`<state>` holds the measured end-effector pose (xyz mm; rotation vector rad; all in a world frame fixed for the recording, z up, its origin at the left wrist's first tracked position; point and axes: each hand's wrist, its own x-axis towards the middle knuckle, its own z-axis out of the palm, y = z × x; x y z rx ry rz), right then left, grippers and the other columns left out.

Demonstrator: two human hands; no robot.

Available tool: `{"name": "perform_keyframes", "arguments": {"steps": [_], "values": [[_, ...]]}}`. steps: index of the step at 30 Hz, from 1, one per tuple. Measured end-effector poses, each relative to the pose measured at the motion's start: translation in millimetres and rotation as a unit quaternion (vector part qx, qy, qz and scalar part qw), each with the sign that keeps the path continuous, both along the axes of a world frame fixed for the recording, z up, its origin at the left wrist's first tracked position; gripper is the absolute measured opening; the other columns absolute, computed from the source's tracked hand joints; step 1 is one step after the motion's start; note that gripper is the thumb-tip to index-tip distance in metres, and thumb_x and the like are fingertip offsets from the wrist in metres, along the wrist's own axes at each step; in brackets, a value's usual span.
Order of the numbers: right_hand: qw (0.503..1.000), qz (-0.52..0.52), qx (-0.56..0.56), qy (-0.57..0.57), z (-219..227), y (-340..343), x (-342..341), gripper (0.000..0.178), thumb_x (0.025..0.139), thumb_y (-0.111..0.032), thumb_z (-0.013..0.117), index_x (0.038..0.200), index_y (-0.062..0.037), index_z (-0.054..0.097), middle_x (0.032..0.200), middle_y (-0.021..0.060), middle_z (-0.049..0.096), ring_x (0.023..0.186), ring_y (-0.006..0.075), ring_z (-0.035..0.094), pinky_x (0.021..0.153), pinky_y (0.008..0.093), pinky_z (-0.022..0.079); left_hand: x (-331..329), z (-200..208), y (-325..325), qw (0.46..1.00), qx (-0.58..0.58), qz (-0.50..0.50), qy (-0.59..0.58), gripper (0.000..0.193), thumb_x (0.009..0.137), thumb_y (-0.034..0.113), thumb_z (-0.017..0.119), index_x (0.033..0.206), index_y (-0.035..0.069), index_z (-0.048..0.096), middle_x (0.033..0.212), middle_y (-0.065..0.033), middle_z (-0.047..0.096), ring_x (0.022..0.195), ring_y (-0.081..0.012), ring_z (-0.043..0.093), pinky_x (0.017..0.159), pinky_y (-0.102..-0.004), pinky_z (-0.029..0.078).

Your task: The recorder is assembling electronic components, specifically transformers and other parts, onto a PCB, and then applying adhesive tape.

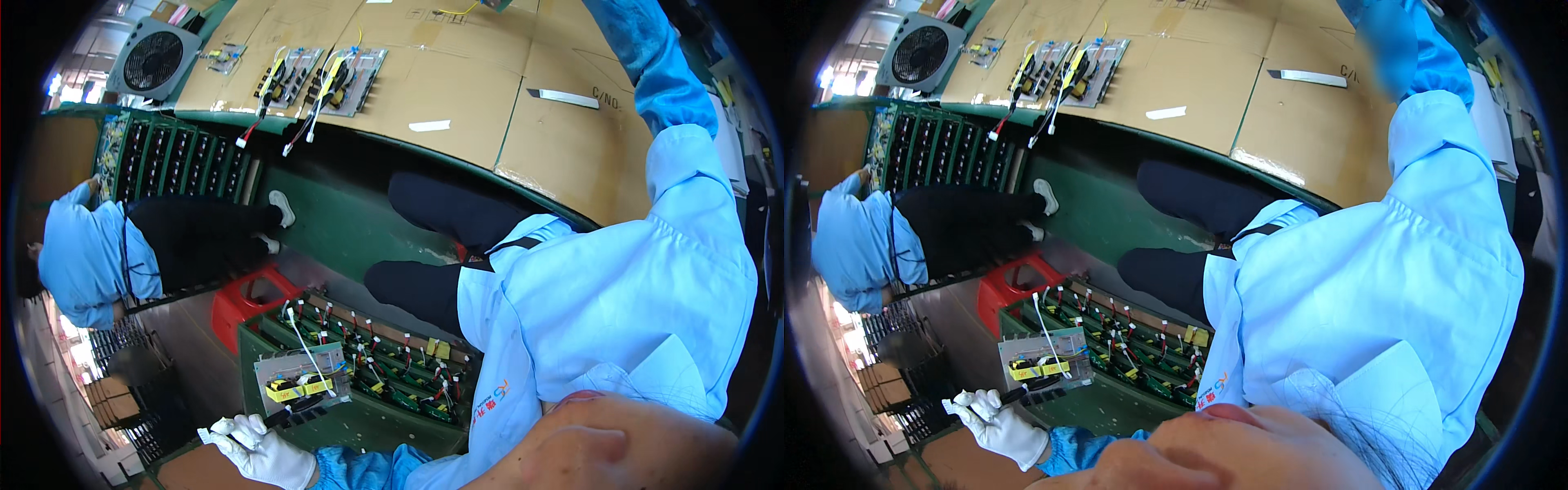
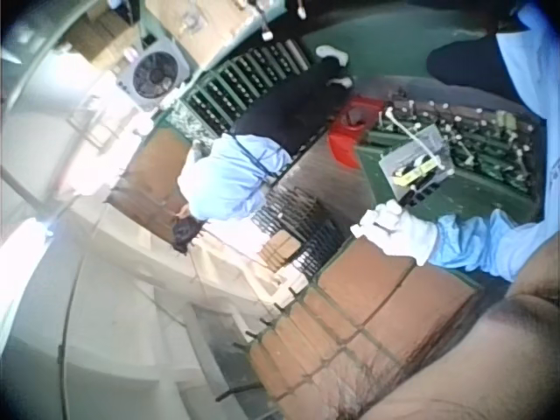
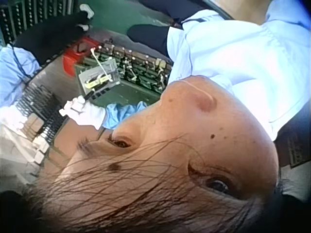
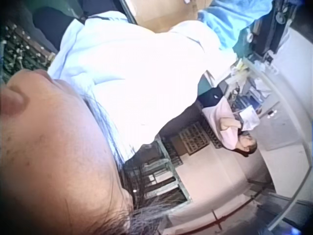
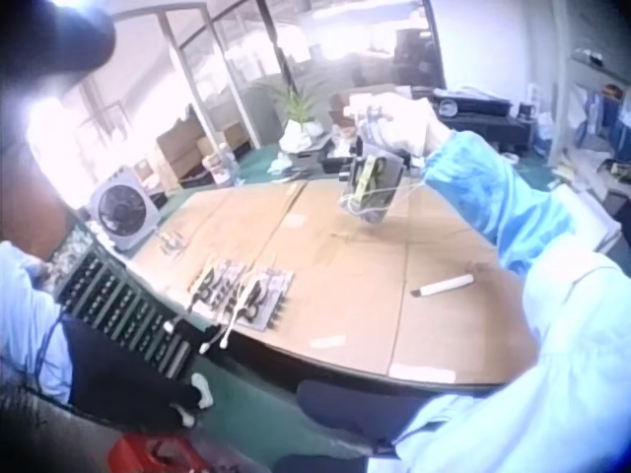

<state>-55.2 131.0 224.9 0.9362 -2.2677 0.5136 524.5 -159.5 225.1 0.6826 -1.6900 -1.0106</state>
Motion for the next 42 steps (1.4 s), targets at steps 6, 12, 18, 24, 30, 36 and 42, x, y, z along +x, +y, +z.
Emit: {"name": "perform_keyframes", "arguments": {"steps": [6,12,18,24,30,36,42], "values": [[0.989,-0.136,0.052,0.037,36.6,27.1,-116.7,0.041,0.099,-0.035,0.051,0.127,-0.0061,0.061,0.093,0.0154,0.073,0.088,0.0307,0.071,0.077,0.0415,0.056,-97.3,35.5,23.1,0.990,0.126,0.006,0.068,0.027,0.109,0.029,0.047,0.105,0.003,0.055,0.071,0.0016,0.041,0.061,-0.0070,0.039,0.057,-0.0243,0.033],[0.966,-0.243,0.085,0.010,34.9,19.1,-166.6,0.051,0.100,-0.047,0.038,0.130,-0.0092,0.058,0.093,0.0209,0.073,0.083,0.0372,0.072,0.072,0.0496,0.056,-168.7,61.1,19.5,0.986,0.135,-0.062,0.070,0.027,0.109,0.027,0.050,0.109,0.001,0.056,0.078,0.0012,0.044,0.063,-0.0071,0.038,0.056,-0.0259,0.033],[0.964,-0.265,-0.003,0.008,20.5,42.5,-188.9,0.051,0.099,-0.044,0.042,0.125,-0.0039,0.060,0.098,0.0245,0.071,0.084,0.0378,0.071,0.071,0.0489,0.056,-272.3,81.7,21.2,0.992,-0.006,-0.126,-0.013,0.024,0.106,0.020,0.053,0.122,0.002,0.057,0.107,-0.0032,0.059,0.076,-0.0117,0.047,0.065,-0.0276,0.037],[0.951,-0.301,0.044,-0.057,1.7,115.3,-182.0,0.049,0.098,-0.042,0.045,0.123,-0.0027,0.061,0.097,0.0243,0.071,0.085,0.0366,0.071,0.072,0.0470,0.057,-404.6,114.8,-16.3,0.917,0.154,-0.366,0.036,0.024,0.104,0.029,0.060,0.113,0.007,0.057,0.096,-0.0033,0.061,0.075,-0.0134,0.049,0.070,-0.0327,0.042],[0.932,-0.293,0.211,-0.012,-58.1,199.0,-150.2,0.041,0.095,-0.035,0.052,0.118,-0.0027,0.063,0.092,0.0205,0.070,0.083,0.0332,0.070,0.070,0.0434,0.057,-536.1,119.2,6.6,0.918,0.117,-0.378,-0.013,0.034,0.106,0.030,0.056,0.104,-0.003,0.063,0.078,-0.0040,0.054,0.074,-0.0150,0.052,0.081,-0.0358,0.048],[0.684,0.159,-0.474,-0.531,-81.7,252.2,-74.3,0.025,0.102,-0.022,0.056,0.116,-0.0027,0.063,0.094,0.0007,0.065,0.079,0.0164,0.065,0.061,0.0272,0.049,-690.1,59.1,16.0,0.797,0.246,-0.552,0.003,0.035,0.106,0.027,0.055,0.109,-0.007,0.059,0.081,-0.0079,0.053,0.076,-0.0195,0.054,0.088,-0.0389,0.050],[0.523,0.025,-0.604,-0.602,-102.5,239.4,-58.0,0.031,0.102,-0.046,0.057,0.110,-0.0162,0.052,0.124,0.0144,0.068,0.079,0.0114,0.071,0.050,0.0151,0.053,-766.8,56.1,27.4,0.831,0.318,-0.456,-0.011,0.030,0.105,0.023,0.039,0.107,-0.001,0.058,0.110,-0.0210,0.068,0.104,-0.0352,0.066,0.099,-0.0643,0.041]]}}
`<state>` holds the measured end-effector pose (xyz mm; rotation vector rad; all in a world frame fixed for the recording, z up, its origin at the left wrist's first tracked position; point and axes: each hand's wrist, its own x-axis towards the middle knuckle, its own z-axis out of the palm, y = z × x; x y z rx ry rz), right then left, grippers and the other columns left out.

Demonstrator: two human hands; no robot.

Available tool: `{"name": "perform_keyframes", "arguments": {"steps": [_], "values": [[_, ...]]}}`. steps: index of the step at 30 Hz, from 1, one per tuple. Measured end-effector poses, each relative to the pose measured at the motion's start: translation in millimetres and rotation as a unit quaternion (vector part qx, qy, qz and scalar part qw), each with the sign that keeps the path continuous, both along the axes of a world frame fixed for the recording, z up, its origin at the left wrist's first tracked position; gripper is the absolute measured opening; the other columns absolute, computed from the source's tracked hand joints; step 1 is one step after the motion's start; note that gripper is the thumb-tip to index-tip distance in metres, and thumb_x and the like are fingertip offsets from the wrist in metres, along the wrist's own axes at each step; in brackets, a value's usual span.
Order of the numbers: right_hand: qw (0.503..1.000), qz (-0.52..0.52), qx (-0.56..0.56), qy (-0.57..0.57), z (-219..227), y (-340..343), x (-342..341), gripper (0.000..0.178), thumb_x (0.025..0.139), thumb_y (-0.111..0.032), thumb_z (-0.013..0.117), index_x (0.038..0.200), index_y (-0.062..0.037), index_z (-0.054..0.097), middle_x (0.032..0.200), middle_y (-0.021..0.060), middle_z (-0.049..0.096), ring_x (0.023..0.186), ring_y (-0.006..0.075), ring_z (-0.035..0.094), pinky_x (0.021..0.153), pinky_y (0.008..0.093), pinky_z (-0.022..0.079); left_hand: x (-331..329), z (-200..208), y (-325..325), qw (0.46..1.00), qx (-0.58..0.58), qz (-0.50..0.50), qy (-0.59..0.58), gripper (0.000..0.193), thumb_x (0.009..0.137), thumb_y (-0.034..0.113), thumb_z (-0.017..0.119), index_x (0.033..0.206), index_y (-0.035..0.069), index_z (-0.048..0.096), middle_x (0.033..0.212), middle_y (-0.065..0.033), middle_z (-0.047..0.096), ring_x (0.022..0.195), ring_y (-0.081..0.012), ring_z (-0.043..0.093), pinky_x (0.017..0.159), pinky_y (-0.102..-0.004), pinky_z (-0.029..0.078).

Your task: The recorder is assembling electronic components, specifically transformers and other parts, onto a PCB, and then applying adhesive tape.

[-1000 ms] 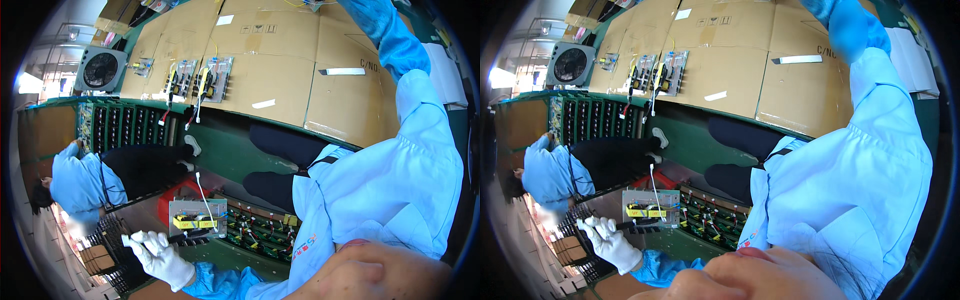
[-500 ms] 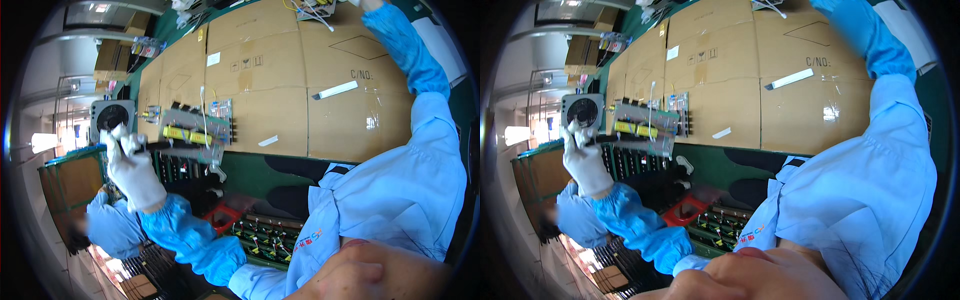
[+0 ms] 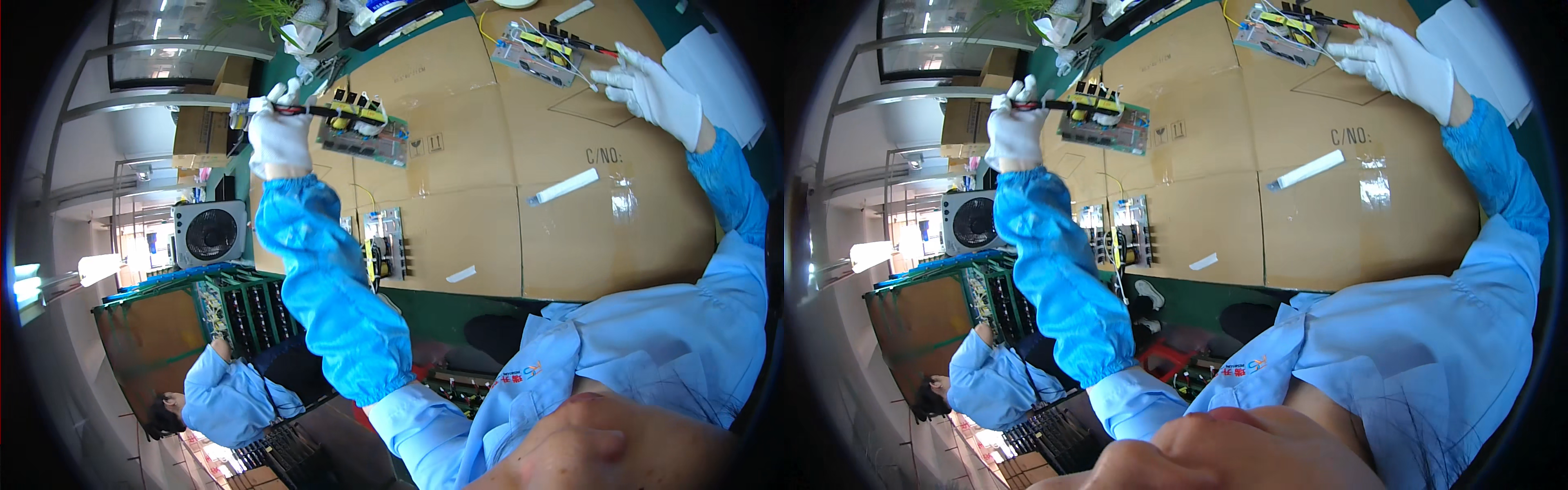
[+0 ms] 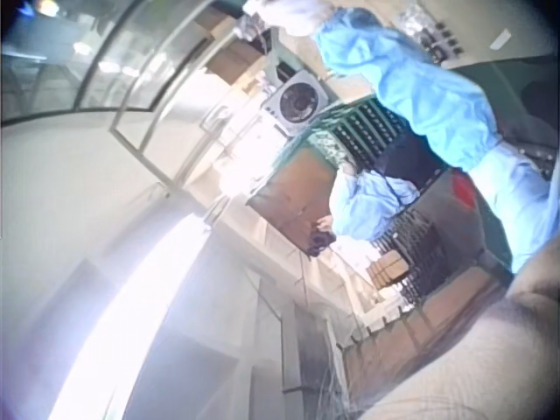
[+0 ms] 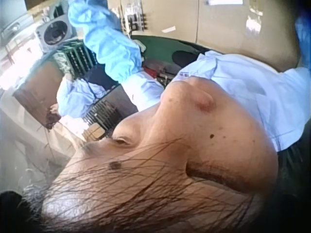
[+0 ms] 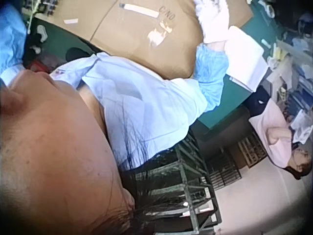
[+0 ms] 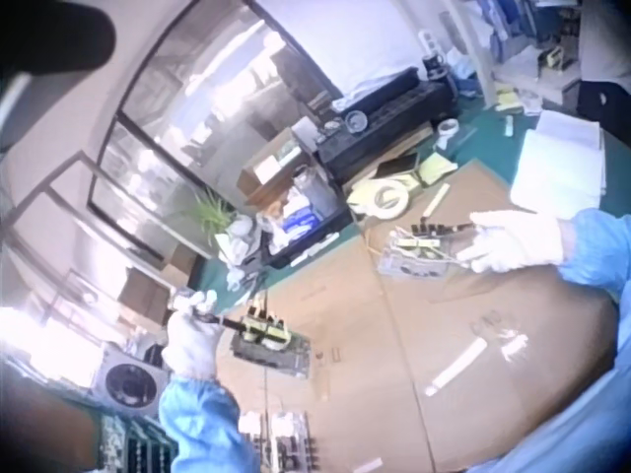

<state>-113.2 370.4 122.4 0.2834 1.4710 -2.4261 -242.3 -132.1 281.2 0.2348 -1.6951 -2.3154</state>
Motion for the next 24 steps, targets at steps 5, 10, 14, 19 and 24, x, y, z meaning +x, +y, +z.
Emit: {"name": "perform_keyframes", "arguments": {"steps": [5,10,14,19,24], "values": [[0.998,-0.003,-0.064,-0.023,-10.8,3.6,10.6,0.036,0.103,-0.038,0.056,0.130,-0.0178,0.043,0.140,0.0206,0.055,0.086,0.0172,0.073,0.053,0.0172,0.059,-92.4,-24.5,6.7,0.987,0.126,0.015,0.098,0.028,0.095,0.018,0.035,0.100,0.002,0.058,0.099,-0.0139,0.066,0.104,-0.0348,0.064,0.105,-0.0708,0.026],[0.981,0.073,-0.090,-0.155,-3.7,-26.1,13.1,0.035,0.103,-0.034,0.057,0.124,-0.0072,0.050,0.126,0.0151,0.064,0.076,0.0145,0.071,0.046,0.0195,0.057,-136.5,-76.8,-88.9,0.867,0.255,-0.323,0.281,0.017,0.086,0.012,0.038,0.073,0.008,0.047,0.081,-0.0131,0.058,0.085,-0.0297,0.059,0.101,-0.0639,0.035],[0.978,0.086,-0.048,-0.182,5.1,-22.8,24.6,0.038,0.105,-0.031,0.053,0.122,0.0028,0.059,0.097,0.0058,0.071,0.068,0.0095,0.067,0.045,0.0180,0.053,-87.5,-175.4,45.8,0.968,0.203,0.135,0.063,0.015,0.090,0.001,0.041,0.079,0.007,0.047,0.076,-0.0070,0.051,0.070,-0.0220,0.051,0.075,-0.0375,0.046],[0.976,0.184,-0.050,-0.104,9.5,-43.1,8.3,0.040,0.108,-0.028,0.047,0.131,0.0027,0.058,0.094,0.0024,0.071,0.067,0.0075,0.066,0.051,0.0158,0.052,33.9,-226.4,10.3,0.994,0.035,0.032,-0.098,0.008,0.097,0.008,0.048,0.100,0.006,0.055,0.097,-0.0092,0.056,0.084,-0.0220,0.054,0.082,-0.0408,0.052],[0.949,0.307,-0.040,-0.056,12.7,-91.3,3.8,0.040,0.109,-0.027,0.047,0.137,0.0007,0.054,0.092,-0.0024,0.064,0.068,0.0042,0.064,0.056,0.0142,0.051,199.7,-199.2,45.4,0.943,0.229,-0.208,-0.121,0.038,0.101,0.020,0.056,0.129,-0.005,0.057,0.124,-0.0222,0.065,0.115,-0.0353,0.065,0.103,-0.0461,0.051]]}}
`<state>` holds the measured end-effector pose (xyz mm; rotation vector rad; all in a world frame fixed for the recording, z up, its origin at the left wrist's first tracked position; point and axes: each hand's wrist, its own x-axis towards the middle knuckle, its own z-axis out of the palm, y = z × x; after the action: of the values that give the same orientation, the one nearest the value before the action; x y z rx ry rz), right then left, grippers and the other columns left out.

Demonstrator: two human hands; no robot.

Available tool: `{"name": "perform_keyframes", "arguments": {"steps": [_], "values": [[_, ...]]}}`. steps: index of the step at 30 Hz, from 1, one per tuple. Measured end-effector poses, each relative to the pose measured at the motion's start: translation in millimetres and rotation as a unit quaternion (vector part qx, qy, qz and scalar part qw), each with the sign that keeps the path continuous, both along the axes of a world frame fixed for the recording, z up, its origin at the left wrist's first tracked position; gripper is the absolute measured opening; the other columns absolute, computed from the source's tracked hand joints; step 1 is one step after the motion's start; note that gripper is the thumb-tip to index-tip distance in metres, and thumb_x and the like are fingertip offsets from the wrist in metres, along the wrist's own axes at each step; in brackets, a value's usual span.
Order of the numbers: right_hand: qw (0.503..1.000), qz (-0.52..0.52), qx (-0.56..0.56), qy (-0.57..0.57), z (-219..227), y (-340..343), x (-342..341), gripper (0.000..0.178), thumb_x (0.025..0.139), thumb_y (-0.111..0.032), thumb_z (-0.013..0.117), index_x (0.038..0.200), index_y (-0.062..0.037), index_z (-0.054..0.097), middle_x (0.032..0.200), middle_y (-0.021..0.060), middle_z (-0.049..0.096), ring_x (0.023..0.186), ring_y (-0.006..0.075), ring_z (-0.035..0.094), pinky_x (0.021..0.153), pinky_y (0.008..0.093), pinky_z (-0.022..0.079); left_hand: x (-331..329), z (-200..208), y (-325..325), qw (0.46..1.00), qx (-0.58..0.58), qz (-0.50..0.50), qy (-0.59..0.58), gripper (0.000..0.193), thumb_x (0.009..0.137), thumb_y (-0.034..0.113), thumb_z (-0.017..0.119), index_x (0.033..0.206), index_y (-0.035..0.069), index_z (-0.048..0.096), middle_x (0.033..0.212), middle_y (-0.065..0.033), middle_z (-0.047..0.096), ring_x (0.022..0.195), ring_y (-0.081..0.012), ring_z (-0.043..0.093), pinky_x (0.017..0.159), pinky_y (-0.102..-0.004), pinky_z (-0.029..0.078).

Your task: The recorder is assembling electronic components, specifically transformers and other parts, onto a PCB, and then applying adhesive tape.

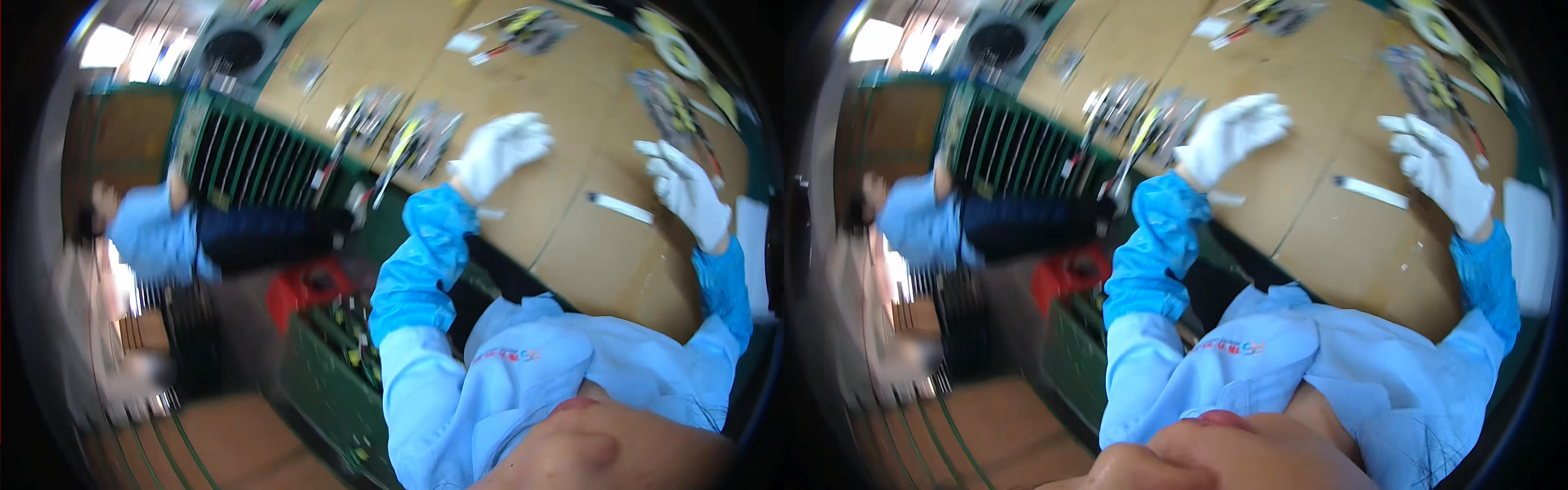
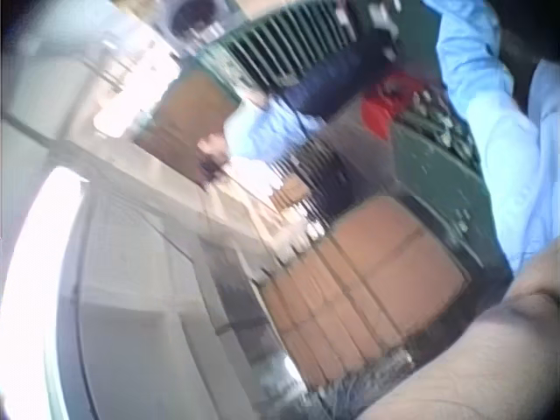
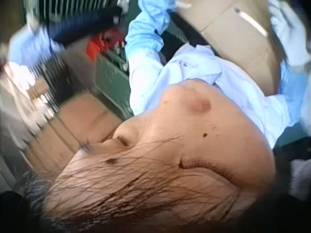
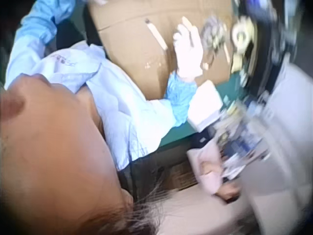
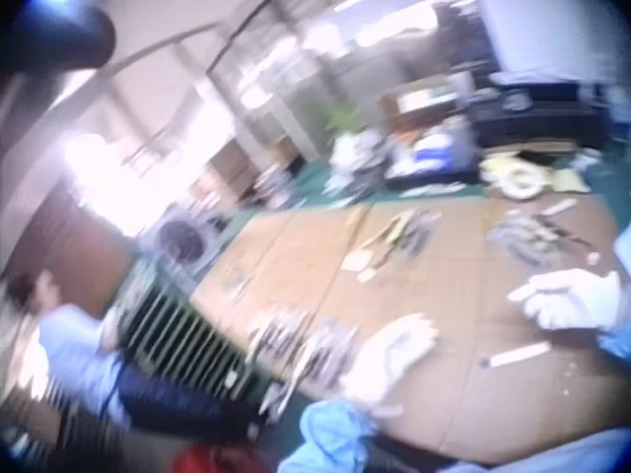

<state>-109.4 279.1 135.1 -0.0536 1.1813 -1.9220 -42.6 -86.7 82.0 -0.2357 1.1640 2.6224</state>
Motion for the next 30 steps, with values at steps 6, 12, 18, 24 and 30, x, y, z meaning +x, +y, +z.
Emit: {"name": "perform_keyframes", "arguments": {"steps": [6,12,18,24,30], "values": [[0.976,0.216,-0.010,0.037,-39.6,-61.3,-47.7,0.052,0.109,-0.025,0.045,0.152,0.0023,0.035,0.098,-0.0001,0.064,0.075,0.0043,0.066,0.064,0.0138,0.056,184.8,23.1,-15.8,0.968,-0.158,0.143,0.130,0.057,0.103,0.042,0.056,0.133,-0.006,0.058,0.129,-0.0194,0.065,0.116,-0.0303,0.066,0.100,-0.0411,0.052],[0.945,0.314,0.035,0.080,-52.7,-227.9,-4.8,0.044,0.109,-0.024,0.046,0.147,-0.0017,0.046,0.130,0.0099,0.066,0.090,0.0044,0.069,0.075,0.0145,0.059,395.1,-32.8,-26.8,0.835,-0.212,0.507,-0.002,0.050,0.105,0.035,0.052,0.134,-0.005,0.057,0.122,-0.0188,0.068,0.109,-0.0277,0.069,0.095,-0.0352,0.055],[0.878,0.412,0.120,0.212,-27.5,-312.5,124.9,0.046,0.110,-0.034,0.045,0.143,-0.0037,0.054,0.096,-0.0050,0.070,0.065,-0.0010,0.058,0.053,0.0120,0.045,613.4,-128.4,-7.1,0.571,-0.178,0.771,-0.218,0.034,0.097,0.017,0.064,0.127,0.001,0.060,0.105,-0.0099,0.068,0.090,-0.0169,0.068,0.074,-0.0315,0.056],[0.776,0.534,0.130,0.310,9.7,-329.5,189.8,0.049,0.110,-0.042,0.042,0.136,-0.0033,0.059,0.083,-0.0056,0.063,0.063,0.0010,0.058,0.053,0.0139,0.045,811.8,-167.6,-12.5,0.181,-0.534,0.423,-0.709,0.057,0.085,0.016,0.065,0.138,0.004,0.046,0.132,-0.0193,0.050,0.117,-0.0389,0.057,0.095,-0.0454,0.052],[0.762,0.511,0.152,0.369,5.0,-323.4,201.3,0.055,0.108,-0.049,0.041,0.128,-0.0031,0.064,0.081,-0.0017,0.064,0.062,0.0062,0.061,0.052,0.0187,0.048,879.2,-174.2,-17.0,0.276,-0.468,0.281,-0.791,0.075,0.085,0.010,0.058,0.155,0.022,0.037,0.164,-0.0150,0.027,0.146,-0.0427,0.030,0.117,-0.0483,0.036]]}}
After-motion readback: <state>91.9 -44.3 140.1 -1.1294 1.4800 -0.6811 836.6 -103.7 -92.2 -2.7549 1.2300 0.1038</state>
